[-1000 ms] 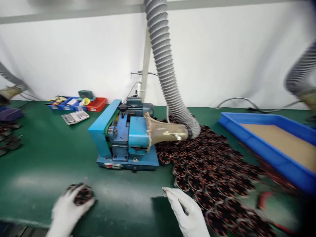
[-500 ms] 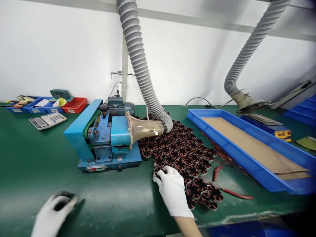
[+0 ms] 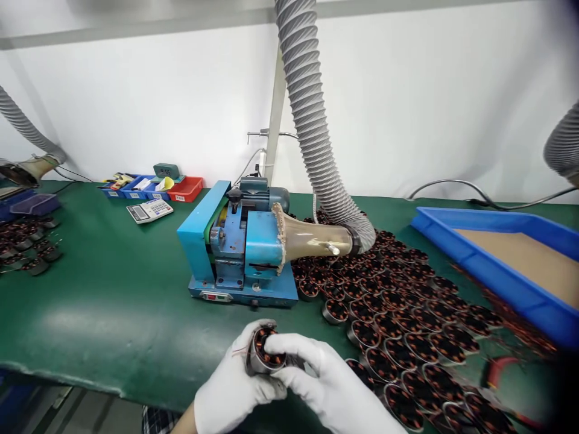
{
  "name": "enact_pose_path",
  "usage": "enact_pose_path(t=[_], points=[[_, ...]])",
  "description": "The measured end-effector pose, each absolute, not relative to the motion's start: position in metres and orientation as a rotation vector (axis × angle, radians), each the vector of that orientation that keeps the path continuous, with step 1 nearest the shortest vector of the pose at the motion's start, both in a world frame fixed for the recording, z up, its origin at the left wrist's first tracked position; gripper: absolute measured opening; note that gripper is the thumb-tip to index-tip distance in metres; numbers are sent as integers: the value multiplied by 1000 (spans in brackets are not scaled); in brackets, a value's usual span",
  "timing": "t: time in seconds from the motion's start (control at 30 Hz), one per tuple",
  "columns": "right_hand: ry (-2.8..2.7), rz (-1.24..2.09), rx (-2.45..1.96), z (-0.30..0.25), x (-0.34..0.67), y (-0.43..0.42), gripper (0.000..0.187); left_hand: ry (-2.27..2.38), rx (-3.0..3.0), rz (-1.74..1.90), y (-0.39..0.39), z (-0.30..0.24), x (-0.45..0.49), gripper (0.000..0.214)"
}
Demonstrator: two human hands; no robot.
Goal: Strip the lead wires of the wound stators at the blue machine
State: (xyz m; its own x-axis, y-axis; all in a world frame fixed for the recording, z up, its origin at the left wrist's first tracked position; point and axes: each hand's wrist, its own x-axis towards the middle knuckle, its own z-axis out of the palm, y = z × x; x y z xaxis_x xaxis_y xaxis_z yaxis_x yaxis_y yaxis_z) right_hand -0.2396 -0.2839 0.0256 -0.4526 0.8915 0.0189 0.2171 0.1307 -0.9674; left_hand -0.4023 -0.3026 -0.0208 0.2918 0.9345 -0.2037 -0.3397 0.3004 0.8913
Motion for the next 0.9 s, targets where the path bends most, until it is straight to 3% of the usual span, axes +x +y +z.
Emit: enact_pose_path(t=[0.1, 0.23, 0.33, 0.47, 0.63, 0.73, 0.9], points=[[-1182, 1624, -970, 27, -235, -278, 22, 1029, 891, 1003, -310, -15, -400, 66], [-719, 1359, -902, 16, -232, -277, 27, 1165, 948, 1006, -318, -9, -405, 66], [-871, 1436, -1035, 1, -244, -282, 31, 1088, 990, 1060, -316, -9, -406, 62], [-1090, 1365, -1060, -5, -263, -281, 16, 1049, 1136, 1120, -313, -9, -398, 57], [-858, 1542, -904, 9, -253, -257, 24, 1206, 1194, 1303, -316, -3, -389, 39], [-710, 1364, -910, 8, -246, -248, 20, 1240, 1256, 1340, -311, -7, -391, 41], [-1123, 1226, -1079, -15, -270, -254, 22, 1323, 1245, 1324, -281, -27, -389, 45]])
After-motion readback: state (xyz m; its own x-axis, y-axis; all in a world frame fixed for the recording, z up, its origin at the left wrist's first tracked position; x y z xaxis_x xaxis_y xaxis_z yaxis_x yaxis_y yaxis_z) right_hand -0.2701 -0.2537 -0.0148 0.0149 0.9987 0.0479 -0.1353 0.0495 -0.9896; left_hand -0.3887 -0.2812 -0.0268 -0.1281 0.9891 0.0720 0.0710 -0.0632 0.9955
